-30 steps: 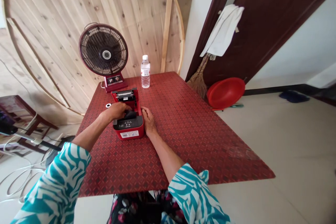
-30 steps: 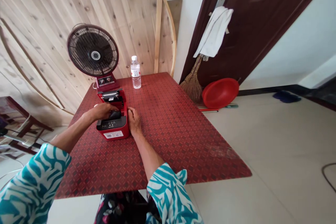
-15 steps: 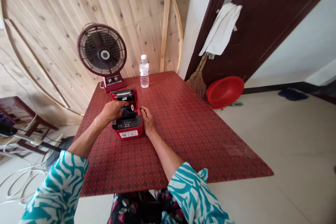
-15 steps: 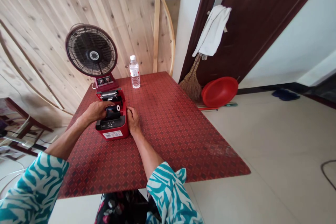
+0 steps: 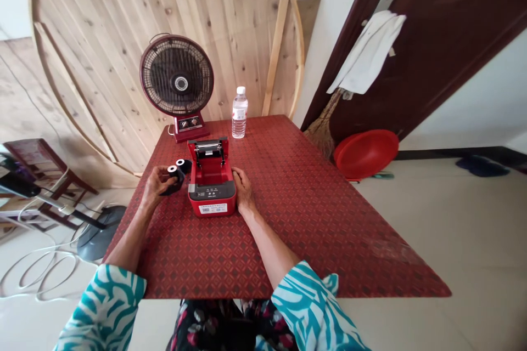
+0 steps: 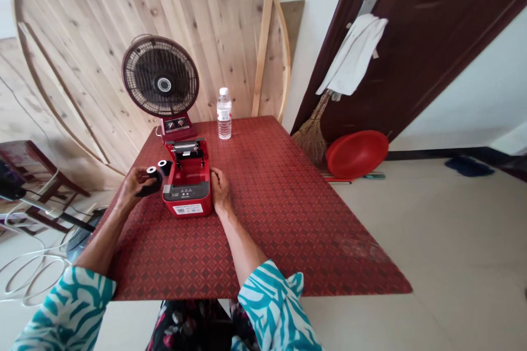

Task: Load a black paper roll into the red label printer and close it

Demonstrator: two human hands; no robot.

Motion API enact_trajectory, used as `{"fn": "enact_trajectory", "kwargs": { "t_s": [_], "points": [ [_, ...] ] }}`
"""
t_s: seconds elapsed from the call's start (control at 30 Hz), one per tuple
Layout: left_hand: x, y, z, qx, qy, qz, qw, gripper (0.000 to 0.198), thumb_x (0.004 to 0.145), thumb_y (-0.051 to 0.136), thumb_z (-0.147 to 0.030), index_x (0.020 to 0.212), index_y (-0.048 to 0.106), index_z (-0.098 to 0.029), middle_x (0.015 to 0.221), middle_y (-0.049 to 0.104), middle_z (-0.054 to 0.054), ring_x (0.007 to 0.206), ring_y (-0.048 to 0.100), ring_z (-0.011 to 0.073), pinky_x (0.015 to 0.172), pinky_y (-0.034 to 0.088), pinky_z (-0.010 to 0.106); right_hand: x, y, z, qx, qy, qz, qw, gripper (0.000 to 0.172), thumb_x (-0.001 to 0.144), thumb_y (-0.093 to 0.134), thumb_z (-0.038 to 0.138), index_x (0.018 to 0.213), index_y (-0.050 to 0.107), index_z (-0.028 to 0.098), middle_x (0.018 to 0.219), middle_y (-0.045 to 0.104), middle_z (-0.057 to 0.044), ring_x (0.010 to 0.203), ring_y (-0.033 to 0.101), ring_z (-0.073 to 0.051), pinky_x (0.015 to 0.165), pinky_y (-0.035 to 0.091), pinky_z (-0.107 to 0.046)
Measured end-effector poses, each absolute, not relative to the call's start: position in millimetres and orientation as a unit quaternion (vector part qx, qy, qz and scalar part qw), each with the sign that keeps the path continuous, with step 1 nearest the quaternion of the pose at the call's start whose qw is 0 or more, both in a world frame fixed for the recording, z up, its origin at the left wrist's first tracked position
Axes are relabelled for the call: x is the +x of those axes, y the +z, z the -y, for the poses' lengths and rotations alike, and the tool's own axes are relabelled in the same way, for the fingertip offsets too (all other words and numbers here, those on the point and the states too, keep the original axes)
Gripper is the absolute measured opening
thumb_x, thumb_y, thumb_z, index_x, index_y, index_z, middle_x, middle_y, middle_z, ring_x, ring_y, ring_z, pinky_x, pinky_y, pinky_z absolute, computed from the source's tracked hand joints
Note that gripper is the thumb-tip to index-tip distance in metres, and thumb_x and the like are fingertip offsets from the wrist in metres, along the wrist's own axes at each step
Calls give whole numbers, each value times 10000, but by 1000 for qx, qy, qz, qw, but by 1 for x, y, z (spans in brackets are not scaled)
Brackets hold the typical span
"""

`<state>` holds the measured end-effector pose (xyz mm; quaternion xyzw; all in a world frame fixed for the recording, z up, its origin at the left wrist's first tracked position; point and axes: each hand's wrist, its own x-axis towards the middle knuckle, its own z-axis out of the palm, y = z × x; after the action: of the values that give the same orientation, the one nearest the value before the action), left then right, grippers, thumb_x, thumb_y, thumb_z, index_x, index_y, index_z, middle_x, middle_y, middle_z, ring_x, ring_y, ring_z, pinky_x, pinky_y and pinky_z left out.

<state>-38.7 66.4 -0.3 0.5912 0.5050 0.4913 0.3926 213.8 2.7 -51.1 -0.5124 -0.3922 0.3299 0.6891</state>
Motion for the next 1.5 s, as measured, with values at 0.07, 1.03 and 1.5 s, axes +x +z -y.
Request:
{"fn": "enact_trajectory", "kwargs": {
  "t_s": [0.07,1.03,1.5],
  "points": [
    [-38,-14,-69,597,458,-530,391,471,553,772,-368,895,488,-211,876,712,40,847,716,236,771,571,370,214,-51,-2,-515,331,390,688,407,834,497,494,1051,697,214,1120,744,-67,1088,648,-238,1009,460,-398],
    [-16,39,-116,726,252,-617,170,316,758,613,-322,998,732,-153,914,752,113,928,706,276,816,521,339,214,-51,-2,-509,325,403,687,343,863,506,455,1039,713,245,1112,745,-33,1081,648,-208,1018,465,-369],
    [8,92,-38,833,333,-335,288,594,796,712,-507,1285,609,-186,1090,756,104,997,714,243,914,559,360,213,-51,-5,-508,321,394,696,335,840,513,449,1007,719,246,1073,749,-34,1064,648,-221,997,479,-380]
  ]
}}
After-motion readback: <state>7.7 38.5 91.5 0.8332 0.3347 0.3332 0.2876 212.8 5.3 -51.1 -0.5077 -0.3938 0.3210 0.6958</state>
